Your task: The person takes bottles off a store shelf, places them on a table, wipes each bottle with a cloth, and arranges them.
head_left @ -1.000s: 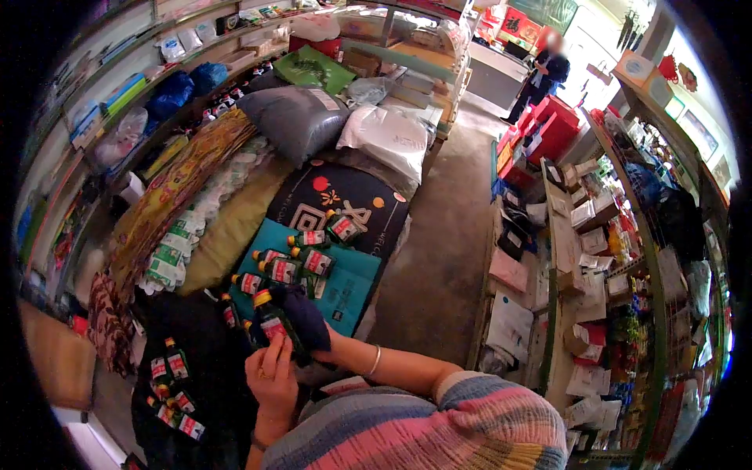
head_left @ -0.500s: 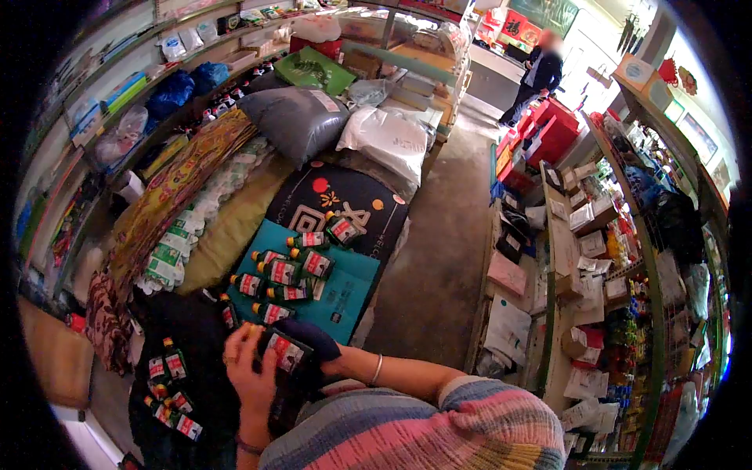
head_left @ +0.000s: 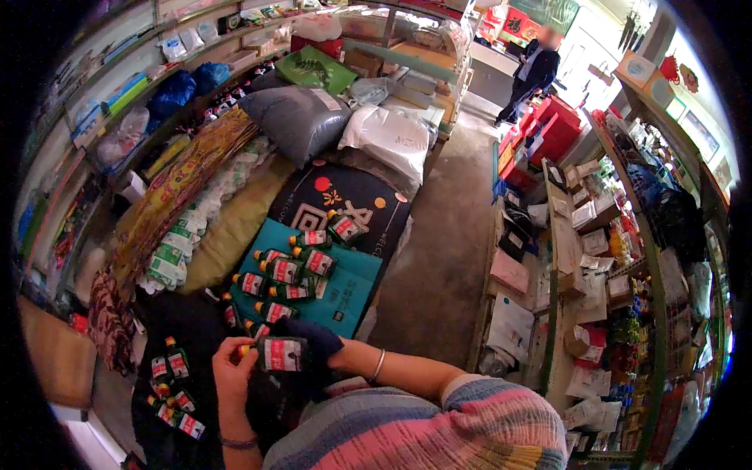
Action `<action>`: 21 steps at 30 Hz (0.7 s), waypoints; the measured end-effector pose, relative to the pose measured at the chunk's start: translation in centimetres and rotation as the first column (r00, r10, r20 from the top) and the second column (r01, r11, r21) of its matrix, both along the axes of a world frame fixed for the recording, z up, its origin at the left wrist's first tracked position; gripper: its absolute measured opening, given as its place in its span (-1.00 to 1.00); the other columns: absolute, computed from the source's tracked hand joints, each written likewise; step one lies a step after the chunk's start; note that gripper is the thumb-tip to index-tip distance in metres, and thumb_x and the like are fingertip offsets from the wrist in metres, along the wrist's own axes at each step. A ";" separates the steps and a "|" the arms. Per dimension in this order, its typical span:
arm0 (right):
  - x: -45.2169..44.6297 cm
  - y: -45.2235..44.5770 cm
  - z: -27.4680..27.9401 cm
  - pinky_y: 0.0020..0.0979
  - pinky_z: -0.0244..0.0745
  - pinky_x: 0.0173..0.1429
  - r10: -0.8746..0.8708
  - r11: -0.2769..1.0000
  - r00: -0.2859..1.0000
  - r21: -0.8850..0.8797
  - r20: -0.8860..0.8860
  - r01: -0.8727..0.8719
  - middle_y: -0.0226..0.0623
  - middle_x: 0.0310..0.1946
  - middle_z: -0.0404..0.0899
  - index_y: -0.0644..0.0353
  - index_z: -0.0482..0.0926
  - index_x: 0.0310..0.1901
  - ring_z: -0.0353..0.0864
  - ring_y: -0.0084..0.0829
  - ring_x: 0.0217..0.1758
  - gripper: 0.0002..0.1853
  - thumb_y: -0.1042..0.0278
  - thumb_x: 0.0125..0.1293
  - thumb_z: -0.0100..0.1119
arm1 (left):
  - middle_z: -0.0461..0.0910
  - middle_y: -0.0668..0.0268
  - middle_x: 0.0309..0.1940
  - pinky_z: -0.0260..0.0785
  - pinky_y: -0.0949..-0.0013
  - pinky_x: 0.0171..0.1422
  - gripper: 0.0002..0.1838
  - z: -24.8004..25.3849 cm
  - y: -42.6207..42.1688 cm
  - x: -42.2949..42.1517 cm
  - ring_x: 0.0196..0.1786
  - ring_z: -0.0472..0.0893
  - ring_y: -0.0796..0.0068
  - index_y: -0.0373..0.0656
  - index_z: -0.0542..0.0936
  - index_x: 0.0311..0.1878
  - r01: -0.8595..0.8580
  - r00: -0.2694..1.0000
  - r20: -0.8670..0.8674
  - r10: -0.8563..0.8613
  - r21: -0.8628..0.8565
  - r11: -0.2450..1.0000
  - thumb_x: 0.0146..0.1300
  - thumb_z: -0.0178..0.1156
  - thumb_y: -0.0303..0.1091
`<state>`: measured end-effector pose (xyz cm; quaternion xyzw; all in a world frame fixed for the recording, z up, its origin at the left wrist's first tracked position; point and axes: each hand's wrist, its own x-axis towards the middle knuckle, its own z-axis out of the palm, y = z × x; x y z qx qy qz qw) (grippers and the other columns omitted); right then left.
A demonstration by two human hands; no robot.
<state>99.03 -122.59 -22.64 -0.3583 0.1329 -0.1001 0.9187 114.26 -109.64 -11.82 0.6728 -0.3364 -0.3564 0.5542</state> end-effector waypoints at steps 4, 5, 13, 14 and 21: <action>-1.1 -2.2 6.5 -0.38 0.32 0.23 -0.121 0.322 0.980 -0.940 -0.161 -0.115 -0.16 -0.01 0.51 0.22 0.33 0.17 0.49 -0.35 0.06 -0.51 0.51 0.17 0.12 | 0.43 0.47 -0.55 0.15 0.62 -0.52 -0.91 2.1 0.2 0.1 -0.56 0.37 0.74 -0.22 0.54 -0.31 -0.200 0.978 0.058 0.199 0.018 0.980 0.10 0.23 -0.51; -1.1 -2.8 5.6 -0.37 0.34 0.20 -0.096 0.397 0.991 -0.916 -0.097 -0.051 -0.14 -0.07 0.52 0.23 0.34 0.14 0.51 -0.33 0.01 -0.54 0.50 0.17 0.11 | 0.43 0.42 -0.53 0.16 0.61 -0.52 -0.90 2.5 0.2 0.0 -0.57 0.38 0.72 -0.23 0.54 -0.31 -0.221 0.967 0.128 0.220 -0.008 0.975 0.08 0.23 -0.52; -0.4 1.2 9.1 -0.12 0.15 0.30 -0.164 -0.364 0.982 -0.931 0.097 0.031 -0.03 0.27 0.19 0.33 0.27 0.15 0.21 -0.07 0.29 -0.36 0.40 -0.07 0.10 | 0.46 0.29 -0.43 0.32 0.46 -0.26 -0.85 0.7 -0.6 -1.4 -0.39 0.47 0.46 -0.30 0.52 -0.28 -0.139 0.854 0.449 0.262 -0.288 0.947 0.04 0.20 -0.52; -0.2 1.2 9.0 -0.10 0.15 0.30 -0.149 -0.306 0.976 -0.946 0.161 0.110 -0.03 0.27 0.19 0.32 0.26 0.17 0.21 -0.07 0.29 -0.32 0.39 -0.11 0.11 | 0.47 0.28 -0.42 0.34 0.43 -0.21 -0.85 0.6 -0.9 -1.9 -0.36 0.48 0.42 -0.30 0.52 -0.28 -0.130 0.871 0.403 0.281 -0.363 0.923 0.03 0.19 -0.52; 0.2 0.2 7.4 -0.14 0.16 0.30 -0.140 0.005 0.971 -0.980 0.196 0.198 -0.08 0.25 0.22 0.30 0.25 0.20 0.25 -0.07 0.25 -0.43 0.38 0.10 0.04 | 0.50 0.26 -0.42 0.37 0.43 -0.15 -0.84 0.2 0.0 -1.6 -0.29 0.55 0.40 -0.31 0.50 -0.26 -0.238 0.858 0.419 0.298 -0.189 0.953 0.06 0.17 -0.53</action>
